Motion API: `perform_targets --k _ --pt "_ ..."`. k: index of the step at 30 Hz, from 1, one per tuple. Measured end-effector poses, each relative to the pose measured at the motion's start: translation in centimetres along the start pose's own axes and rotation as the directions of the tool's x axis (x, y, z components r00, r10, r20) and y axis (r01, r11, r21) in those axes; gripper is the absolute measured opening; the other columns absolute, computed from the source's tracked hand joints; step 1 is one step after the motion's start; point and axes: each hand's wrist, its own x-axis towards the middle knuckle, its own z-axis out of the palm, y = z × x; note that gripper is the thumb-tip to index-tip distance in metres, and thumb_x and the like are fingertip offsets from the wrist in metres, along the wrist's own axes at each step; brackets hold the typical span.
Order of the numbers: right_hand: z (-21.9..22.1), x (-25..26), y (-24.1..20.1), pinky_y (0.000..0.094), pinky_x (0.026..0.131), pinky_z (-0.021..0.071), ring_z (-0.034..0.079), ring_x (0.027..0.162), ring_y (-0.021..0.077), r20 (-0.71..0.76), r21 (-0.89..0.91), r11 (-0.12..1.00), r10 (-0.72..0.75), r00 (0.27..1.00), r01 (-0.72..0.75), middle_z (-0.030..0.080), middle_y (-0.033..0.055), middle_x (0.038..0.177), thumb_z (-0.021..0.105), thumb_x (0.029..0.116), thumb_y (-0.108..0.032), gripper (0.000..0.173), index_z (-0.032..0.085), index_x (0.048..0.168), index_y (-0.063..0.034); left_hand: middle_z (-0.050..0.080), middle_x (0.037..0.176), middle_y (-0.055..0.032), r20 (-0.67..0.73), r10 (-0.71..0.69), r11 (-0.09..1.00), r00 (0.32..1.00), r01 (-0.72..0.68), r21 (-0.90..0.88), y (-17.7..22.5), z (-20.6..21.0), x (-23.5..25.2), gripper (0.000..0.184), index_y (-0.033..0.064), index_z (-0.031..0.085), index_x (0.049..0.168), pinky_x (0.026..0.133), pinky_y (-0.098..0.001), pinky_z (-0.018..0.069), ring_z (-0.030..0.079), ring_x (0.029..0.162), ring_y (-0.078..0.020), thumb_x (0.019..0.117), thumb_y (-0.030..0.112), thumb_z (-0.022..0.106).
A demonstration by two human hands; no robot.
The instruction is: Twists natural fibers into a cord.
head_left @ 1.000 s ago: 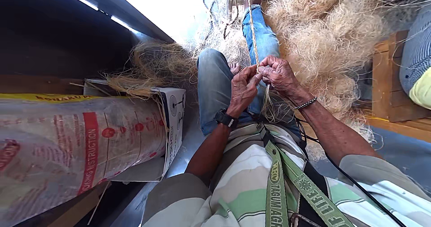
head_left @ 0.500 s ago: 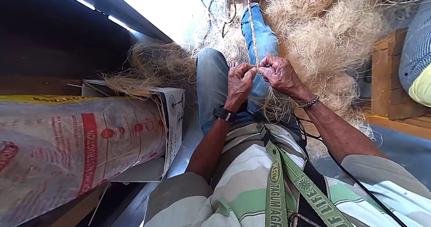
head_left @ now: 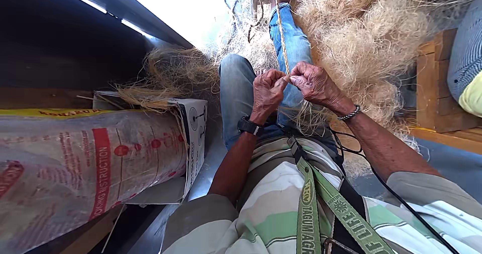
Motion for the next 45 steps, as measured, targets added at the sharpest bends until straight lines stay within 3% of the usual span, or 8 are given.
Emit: perform_targets --k 4,7,12,28,34,37,40,45 --pt "-0.9 -0.5 -0.4 0.0196 0.057 0.0417 0.047 0.058 0.0018 0.004 0.136 0.982 0.129 0.992 -0.129 0.054 -0.0008 0.071 0.061 0.1009 -0.012 0.012 0.063 0.093 -0.0032 0.06 0.065 -0.0043 -0.038 0.186 0.937 0.982 -0.166 0.307 0.1 1.0 0.1 0.007 -0.0004 0.069 0.084 0.057 -0.0277 0.0446 0.051 0.055 -0.0097 0.0881 0.004 0.066" --pt "-0.9 -2.1 -1.2 0.0262 0.058 0.0454 0.051 0.06 0.0088 -0.044 0.008 1.0 0.01 0.999 -0.01 0.058 0.0047 0.074 0.058 0.0997 -0.01 0.012 0.065 0.1 -0.0005 0.06 0.064 -0.005 -0.058 0.15 0.921 0.987 -0.118 0.37 0.2 1.5 0.1 0.008 0.0015 0.067 0.079 0.063 -0.0329 0.0458 0.055 0.059 -0.0135 0.0864 0.005 0.066" --pt "1.1 -4.6 -0.8 0.0507 0.049 0.0496 0.065 0.055 0.0331 -0.031 -0.288 0.948 -0.148 0.988 0.133 0.066 0.0142 0.068 0.057 0.0947 -0.007 0.024 0.071 0.113 -0.0039 0.059 0.066 0.0002 0.009 -0.166 0.985 0.986 0.165 0.049 0.7 0.8 0.4 0.015 0.0047 0.065 0.078 0.062 -0.0282 0.0482 0.057 0.061 -0.0078 0.0922 0.007 0.063" --pt "0.6 -5.8 0.4 0.0469 0.047 0.0468 0.063 0.053 0.0319 -0.13 -0.353 0.926 -0.189 0.973 0.133 0.065 0.0138 0.065 0.056 0.0962 -0.006 0.026 0.076 0.113 -0.0048 0.053 0.064 -0.0018 0.137 -0.076 0.994 0.988 0.085 -0.062 3.9 0.6 -2.6 0.015 0.0068 0.06 0.085 0.045 -0.0193 0.0372 0.045 0.049 -0.0072 0.0989 0.01 0.061" --pt "-1.2 -9.4 4.0 0.0502 0.059 0.0559 0.071 0.067 0.0333 -0.138 -0.354 0.934 -0.101 0.985 0.046 0.074 0.0168 0.088 0.058 0.1022 -0.01 0.022 0.073 0.119 -0.0048 0.049 0.062 -0.0014 0.099 -0.001 0.997 0.995 0.009 -0.078 4.1 1.1 -2.6 0.019 0.0059 0.059 0.081 0.044 -0.0191 0.0351 0.042 0.048 -0.0075 0.0998 0.008 0.059" --pt "-3.3 -13.2 8.0 0.058 0.075 0.0582 0.073 0.082 0.0375 -0.18 -0.284 0.941 0.137 0.974 -0.184 0.074 0.0214 0.102 0.056 0.104 -0.009 0.022 0.072 0.117 -0.0001 0.05 0.063 -0.0017 0.105 0.005 0.996 0.994 0.004 -0.094 4.1 0.7 -2.7 0.02 0.0051 0.06 0.08 0.045 -0.0186 0.0355 0.042 0.049 -0.0071 0.1001 0.007 0.058" --pt "-5.5 -18.7 12.3 0.0513 0.076 0.0565 0.066 0.077 0.0277 -0.186 -0.043 0.816 0.561 0.807 -0.577 0.07 0.0178 0.097 0.054 0.1065 -0.016 0.024 0.071 0.116 -0.0008 0.052 0.065 -0.0016 0.104 -0.005 0.996 0.995 0.014 -0.086 3.7 0.3 -2.9 0.019 0.0054 0.062 0.082 0.046 -0.0183 0.0366 0.044 0.05 -0.0068 0.1005 0.008 0.058" --pt "-7.5 -29.8 16.4 0.0494 0.084 0.0544 0.065 0.1 0.0287 -0.258 0.237 0.356 0.92 0.295 -0.904 0.065 0.0215 0.122 0.059 0.0986 -0.01 0.033 0.063 0.129 0.0015 0.054 0.068 -0.0016 0.076 -0.004 0.997 0.997 0.009 -0.071 2.6 -0.2 -3.1 0.018 0.0047 0.062 0.083 0.051 -0.0184 0.0398 0.048 0.055 -0.0062 0.0997 0.008 0.058"
